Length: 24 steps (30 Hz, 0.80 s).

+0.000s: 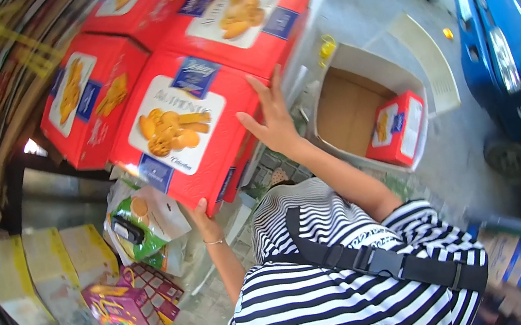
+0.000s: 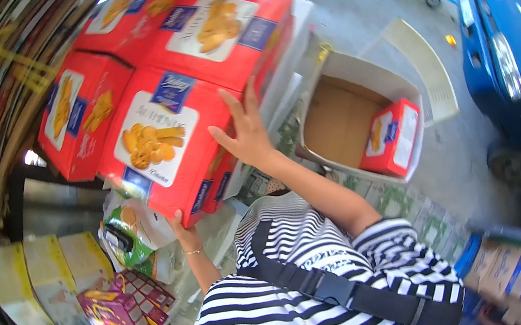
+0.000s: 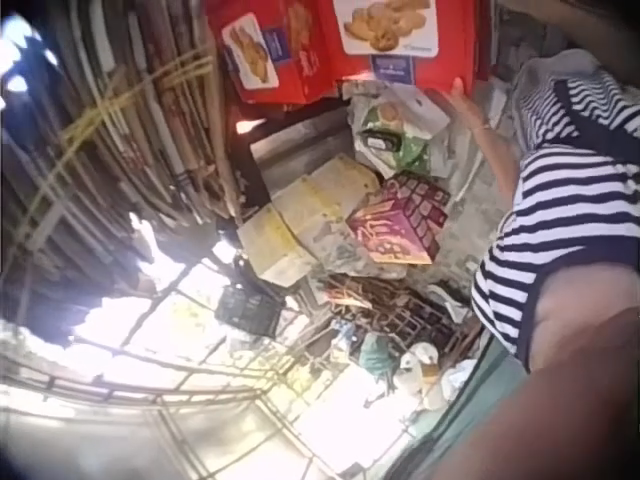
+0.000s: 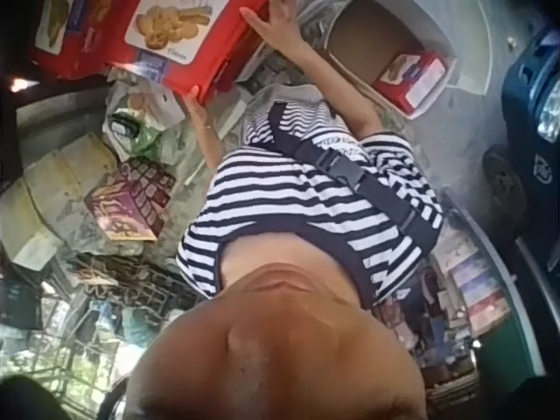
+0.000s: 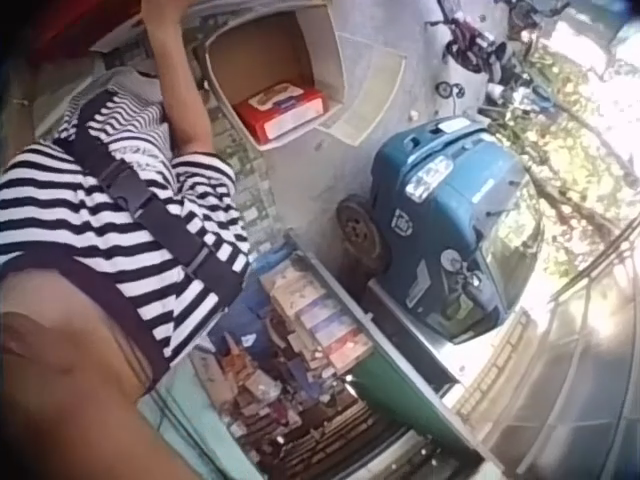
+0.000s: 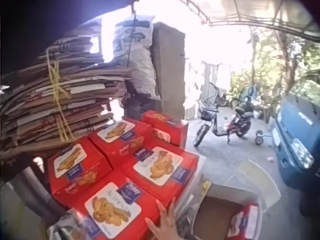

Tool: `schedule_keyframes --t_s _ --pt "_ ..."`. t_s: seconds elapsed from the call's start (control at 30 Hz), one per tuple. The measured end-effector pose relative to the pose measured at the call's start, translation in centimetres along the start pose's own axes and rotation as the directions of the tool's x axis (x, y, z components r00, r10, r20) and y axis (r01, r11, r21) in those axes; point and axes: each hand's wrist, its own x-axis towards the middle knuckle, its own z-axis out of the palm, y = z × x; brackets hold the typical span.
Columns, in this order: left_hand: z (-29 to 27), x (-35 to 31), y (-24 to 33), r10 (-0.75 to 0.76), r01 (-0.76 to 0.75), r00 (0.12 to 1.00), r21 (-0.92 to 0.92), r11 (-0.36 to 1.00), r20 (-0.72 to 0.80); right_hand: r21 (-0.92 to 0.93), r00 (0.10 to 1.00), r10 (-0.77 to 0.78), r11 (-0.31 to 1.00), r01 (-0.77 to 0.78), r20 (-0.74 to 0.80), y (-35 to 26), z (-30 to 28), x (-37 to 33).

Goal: Packing smaller boxes of cookies into a larger plastic container.

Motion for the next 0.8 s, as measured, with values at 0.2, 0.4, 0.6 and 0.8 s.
schedule_keyframes --t_s 0.2,0.4,0.6,0.8 --pt "5.5 1.3 6.0 0.897 -0.581 0.423 0.797 0.161 0.128 0.025 0.986 0.167 0.985 -0.168 0.027 1.8 -1.6 -2.3" --pt "13.9 1.3 6.8 0.896 -0.93 0.358 0.013 0.367 0.262 -0.226 0.797 0.579 0.764 -0.604 -0.172 11.4 -7.8 -10.7" --pt "20.6 -1.9 1.5 0.701 -0.789 0.423 -0.148 0.597 0.574 -0.294 0.534 0.716 0.445 -0.846 -0.45 16.6 -20.0 -18.8" --pt "28.0 -7.2 -3.0 -0.021 -0.675 0.131 0.105 0.73 0.991 -0.135 0.348 0.753 0.331 -0.934 -0.559 18.9 -25.8 -26.0"
